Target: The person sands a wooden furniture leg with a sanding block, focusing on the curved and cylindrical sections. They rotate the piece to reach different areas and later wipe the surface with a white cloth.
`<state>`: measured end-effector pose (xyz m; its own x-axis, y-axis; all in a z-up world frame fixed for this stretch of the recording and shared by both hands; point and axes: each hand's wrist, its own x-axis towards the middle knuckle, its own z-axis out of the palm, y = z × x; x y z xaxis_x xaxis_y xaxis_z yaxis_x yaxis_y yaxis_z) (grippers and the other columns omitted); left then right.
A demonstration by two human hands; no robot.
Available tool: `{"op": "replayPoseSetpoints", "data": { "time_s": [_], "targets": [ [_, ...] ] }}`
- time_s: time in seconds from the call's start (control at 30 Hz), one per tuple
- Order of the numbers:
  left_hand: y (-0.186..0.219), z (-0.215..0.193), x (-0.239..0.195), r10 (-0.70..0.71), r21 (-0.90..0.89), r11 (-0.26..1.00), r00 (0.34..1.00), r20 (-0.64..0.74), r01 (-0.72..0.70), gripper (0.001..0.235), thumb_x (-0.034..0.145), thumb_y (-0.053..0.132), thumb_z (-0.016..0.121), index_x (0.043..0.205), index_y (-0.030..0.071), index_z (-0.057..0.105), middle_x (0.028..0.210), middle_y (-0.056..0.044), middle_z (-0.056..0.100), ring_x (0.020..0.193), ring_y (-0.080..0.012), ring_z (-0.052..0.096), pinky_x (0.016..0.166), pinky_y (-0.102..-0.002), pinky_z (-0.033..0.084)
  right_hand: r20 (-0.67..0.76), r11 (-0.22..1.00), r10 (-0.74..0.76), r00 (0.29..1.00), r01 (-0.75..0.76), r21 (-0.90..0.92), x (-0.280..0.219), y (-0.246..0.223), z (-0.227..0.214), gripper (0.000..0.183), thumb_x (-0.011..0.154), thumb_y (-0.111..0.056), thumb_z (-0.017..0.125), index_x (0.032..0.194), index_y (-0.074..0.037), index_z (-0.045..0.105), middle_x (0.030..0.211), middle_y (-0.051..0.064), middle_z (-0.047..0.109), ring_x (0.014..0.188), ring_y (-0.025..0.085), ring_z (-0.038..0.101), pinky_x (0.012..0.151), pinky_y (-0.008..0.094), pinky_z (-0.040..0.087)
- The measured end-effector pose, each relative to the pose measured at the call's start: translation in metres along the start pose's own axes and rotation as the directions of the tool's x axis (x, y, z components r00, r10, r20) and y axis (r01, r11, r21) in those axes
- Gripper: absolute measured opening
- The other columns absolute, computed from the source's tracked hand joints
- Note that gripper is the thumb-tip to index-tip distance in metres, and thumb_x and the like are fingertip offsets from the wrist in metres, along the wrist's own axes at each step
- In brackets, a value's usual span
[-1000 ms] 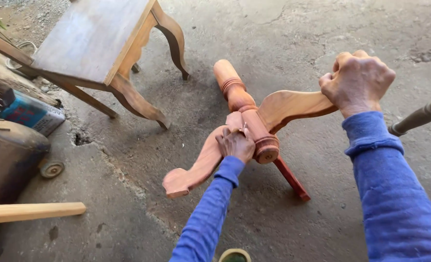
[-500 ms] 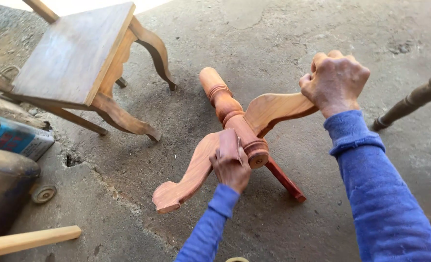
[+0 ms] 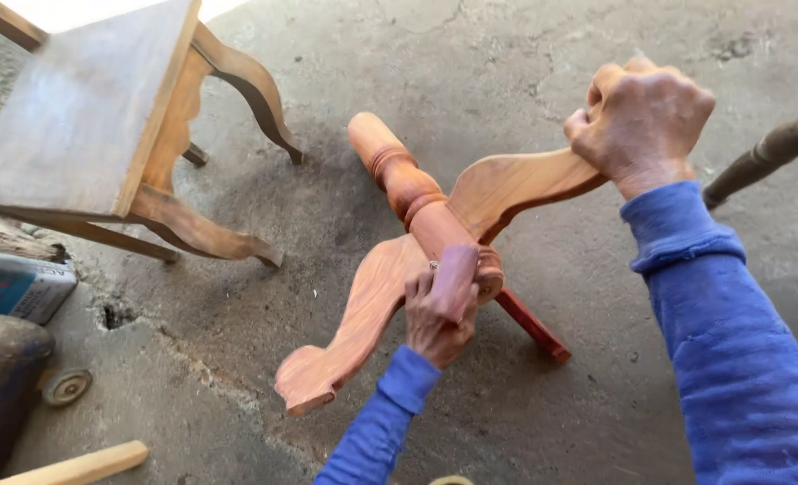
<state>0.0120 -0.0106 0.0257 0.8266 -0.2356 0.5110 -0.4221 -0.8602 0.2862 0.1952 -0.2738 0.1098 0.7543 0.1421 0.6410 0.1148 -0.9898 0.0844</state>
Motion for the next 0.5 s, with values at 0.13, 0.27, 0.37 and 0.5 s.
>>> {"op": "replayPoseSetpoints", "data": {
  "time_s": [0.13, 0.27, 0.37, 0.5],
  "targets": [
    [0.003, -0.004, -0.009, 0.027, -0.039, 0.999, 0.998, -0.059, -0.029, 0.024, 0.1, 0.024, 0.063, 0.108, 0.004, 0.074, 0.101, -0.018, 0.068, 0.1, -0.0368, 0.06, 0.087, -0.049, 0.044, 0.039, 0.999, -0.023, 0.999, 0.025, -0.046, -0.002, 0.016, 0.017, 0.024, 0.091, -0.05, 0.081, 0.078, -0.03, 0.076, 0.066, -0.009, 0.064, 0.066, 0.011, 0.057, 0.062, 0.035, 0.042],
    [-0.001, -0.005, -0.044, 0.008, -0.075, 0.997, 0.998, -0.059, -0.013, 0.025, 0.097, 0.025, 0.063, 0.109, 0.005, 0.073, 0.105, -0.019, 0.068, 0.101, -0.0352, 0.061, 0.089, -0.047, 0.047, -0.025, 0.998, -0.055, 0.998, 0.055, -0.008, -0.007, 0.018, 0.017, 0.016, 0.086, -0.044, 0.078, 0.084, -0.028, 0.078, 0.072, -0.008, 0.065, 0.059, 0.009, 0.056, 0.058, 0.033, 0.04],
    [0.001, -0.016, -0.081, -0.189, -0.243, 0.95, 0.98, 0.059, 0.197, 0.029, 0.101, 0.028, 0.06, 0.116, 0.005, 0.069, 0.113, -0.018, 0.067, 0.105, -0.0321, 0.063, 0.093, -0.046, 0.051, -0.006, 0.999, -0.035, 0.999, 0.035, -0.015, -0.006, 0.025, 0.023, 0.014, 0.087, -0.042, 0.077, 0.085, -0.029, 0.078, 0.073, -0.008, 0.066, 0.063, 0.009, 0.057, 0.062, 0.034, 0.042],
    [-0.021, -0.028, -0.128, -0.535, -0.496, 0.652, 0.812, 0.234, 0.573, 0.038, 0.105, 0.034, 0.053, 0.127, 0.006, 0.065, 0.126, -0.015, 0.068, 0.114, -0.0304, 0.067, 0.097, -0.047, 0.055, -0.235, 0.989, -0.12, 0.965, 0.096, -0.113, -0.004, 0.018, -0.001, 0.02, 0.08, -0.046, 0.081, 0.085, -0.027, 0.078, 0.078, -0.007, 0.068, 0.067, 0.009, 0.061, 0.06, 0.029, 0.047]
  ]
}}
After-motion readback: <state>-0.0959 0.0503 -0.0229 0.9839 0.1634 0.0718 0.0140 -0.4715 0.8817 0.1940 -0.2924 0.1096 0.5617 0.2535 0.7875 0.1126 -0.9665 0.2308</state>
